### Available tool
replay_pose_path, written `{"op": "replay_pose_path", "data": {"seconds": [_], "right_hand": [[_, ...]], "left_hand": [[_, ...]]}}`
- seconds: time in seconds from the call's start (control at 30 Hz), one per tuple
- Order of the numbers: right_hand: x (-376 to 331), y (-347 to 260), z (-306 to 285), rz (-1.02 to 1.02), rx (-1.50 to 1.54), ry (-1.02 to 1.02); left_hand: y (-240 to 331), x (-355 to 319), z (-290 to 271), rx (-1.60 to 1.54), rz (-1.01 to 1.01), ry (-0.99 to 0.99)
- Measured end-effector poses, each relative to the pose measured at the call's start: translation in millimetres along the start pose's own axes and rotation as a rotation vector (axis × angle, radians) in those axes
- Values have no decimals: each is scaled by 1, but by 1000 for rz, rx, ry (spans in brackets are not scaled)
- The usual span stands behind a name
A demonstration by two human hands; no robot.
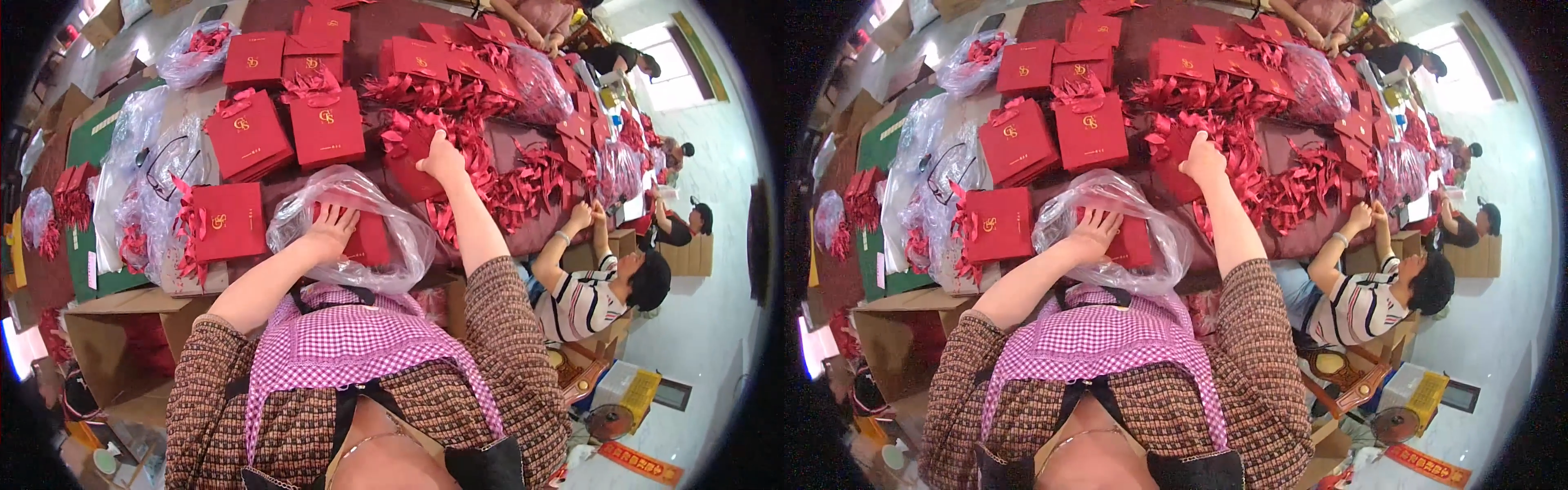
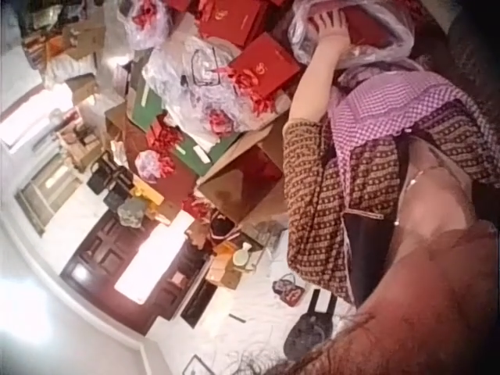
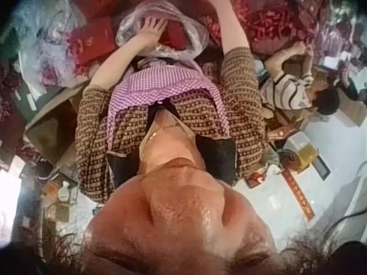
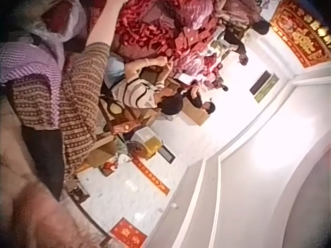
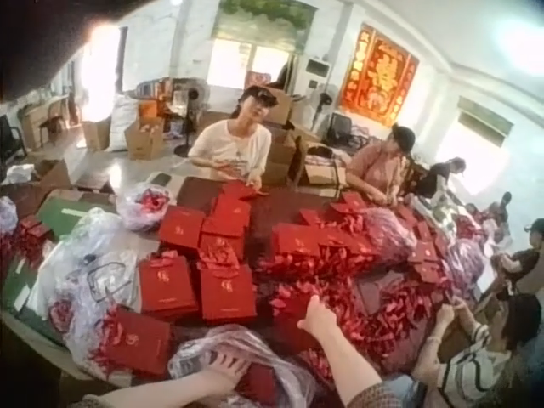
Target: The person opens a plastic bag, places stacks of red gift bags inside it, and arranges them by hand.
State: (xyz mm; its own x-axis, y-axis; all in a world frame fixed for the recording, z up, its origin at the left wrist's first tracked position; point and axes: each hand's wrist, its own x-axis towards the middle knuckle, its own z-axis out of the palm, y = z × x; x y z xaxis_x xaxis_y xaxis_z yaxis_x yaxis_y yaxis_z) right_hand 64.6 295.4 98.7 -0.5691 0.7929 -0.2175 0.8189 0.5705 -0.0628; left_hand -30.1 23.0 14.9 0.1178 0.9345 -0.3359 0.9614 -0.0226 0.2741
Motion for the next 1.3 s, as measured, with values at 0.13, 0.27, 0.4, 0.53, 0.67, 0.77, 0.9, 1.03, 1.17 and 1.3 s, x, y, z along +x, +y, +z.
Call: {"op": "replay_pose_path", "data": {"seconds": [0.13,0.27,0.4,0.53,0.67,0.77,0.9,1.03,1.17,1.3], "right_hand": [[11,30,9,-59,69,105],[-5,59,-36,-58,330,262],[-26,63,-66,-118,1051,493],[-45,38,-31,-148,1386,744],[-37,47,81,84,941,736],[-35,41,154,-20,600,710],[-13,35,116,180,1164,512],[-18,33,89,205,2083,489],[-27,48,68,277,2602,27],[-49,44,53,337,2788,-155]], "left_hand": [[5,4,-2,26,22,11],[6,2,2,8,26,35],[3,-1,5,7,0,8],[4,-4,-7,-14,-21,-84],[9,0,-12,69,6,-66],[9,3,-14,107,7,-96],[7,1,-13,69,10,-68],[8,2,-13,18,-30,-136],[7,3,-12,5,-15,-152],[9,1,-12,22,-36,-147]]}}
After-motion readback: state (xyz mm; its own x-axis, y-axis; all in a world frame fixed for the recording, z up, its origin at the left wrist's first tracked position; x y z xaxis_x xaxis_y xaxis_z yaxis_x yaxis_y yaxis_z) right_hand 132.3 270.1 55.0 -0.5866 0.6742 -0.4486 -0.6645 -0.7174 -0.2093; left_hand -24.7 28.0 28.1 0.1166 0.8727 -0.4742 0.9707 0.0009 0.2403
